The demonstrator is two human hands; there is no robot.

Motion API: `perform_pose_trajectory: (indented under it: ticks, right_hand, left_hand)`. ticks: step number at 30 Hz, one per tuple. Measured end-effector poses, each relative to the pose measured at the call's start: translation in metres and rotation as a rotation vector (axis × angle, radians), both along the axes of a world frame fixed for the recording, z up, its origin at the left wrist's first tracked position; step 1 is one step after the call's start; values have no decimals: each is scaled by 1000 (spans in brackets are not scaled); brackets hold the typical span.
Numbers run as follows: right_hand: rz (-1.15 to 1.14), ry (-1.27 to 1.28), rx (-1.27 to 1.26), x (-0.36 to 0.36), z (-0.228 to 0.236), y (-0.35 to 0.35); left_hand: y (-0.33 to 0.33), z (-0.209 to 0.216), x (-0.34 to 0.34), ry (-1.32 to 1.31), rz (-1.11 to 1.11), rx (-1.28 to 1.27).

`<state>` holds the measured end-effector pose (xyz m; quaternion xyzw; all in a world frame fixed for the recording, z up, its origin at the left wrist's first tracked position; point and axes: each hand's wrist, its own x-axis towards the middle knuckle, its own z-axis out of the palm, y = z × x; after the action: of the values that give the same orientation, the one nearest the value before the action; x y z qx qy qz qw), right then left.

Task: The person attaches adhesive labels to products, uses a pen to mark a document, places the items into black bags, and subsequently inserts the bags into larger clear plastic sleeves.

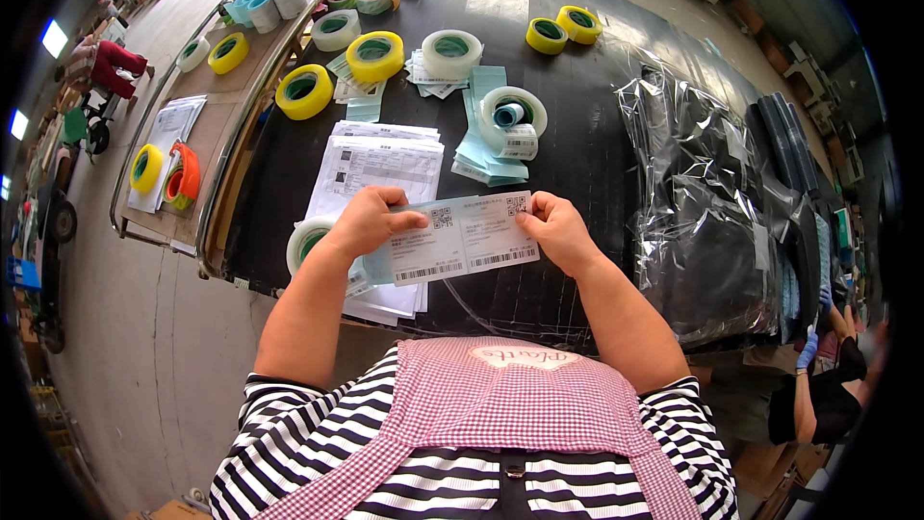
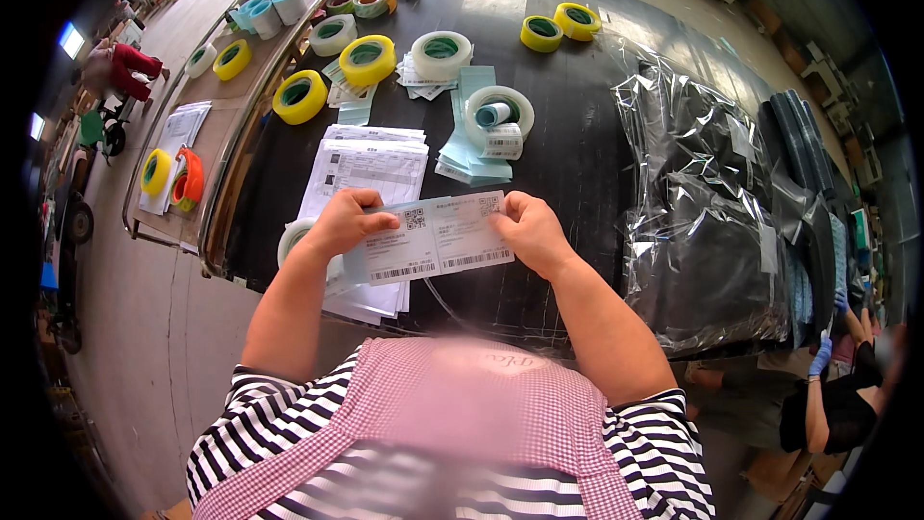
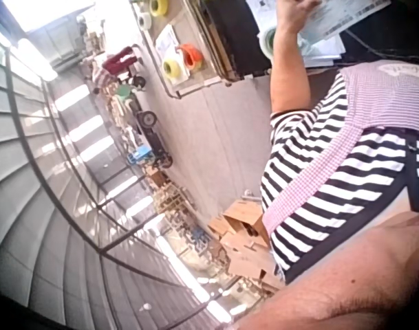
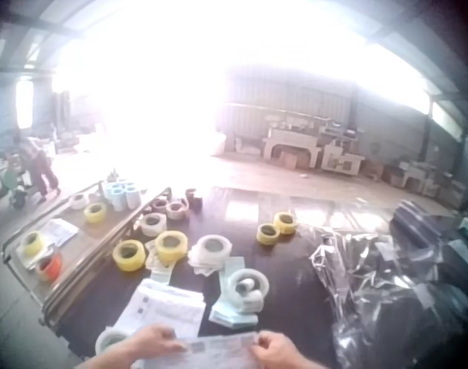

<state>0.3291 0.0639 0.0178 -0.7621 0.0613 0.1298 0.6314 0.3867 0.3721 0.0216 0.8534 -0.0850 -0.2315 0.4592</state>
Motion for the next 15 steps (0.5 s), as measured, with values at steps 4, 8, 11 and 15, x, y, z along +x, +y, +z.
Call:
perform_pose_trajectory:
  ticks: [4, 8, 11, 15]
  right_hand:
    - [16, -6, -10, 1, 1, -5]
    - [18, 12, 23, -1, 7, -5]
    - [19, 9, 5, -2, 6, -6]
    - [41, 1, -39, -1, 4, -8]
  left_hand:
    - [7, -5, 1, 11, -1, -22]
    - [8, -5, -1, 33, 12, -43]
    - [8, -3, -1, 64, 16, -45]
    - [8, 1, -3, 83, 28, -46]
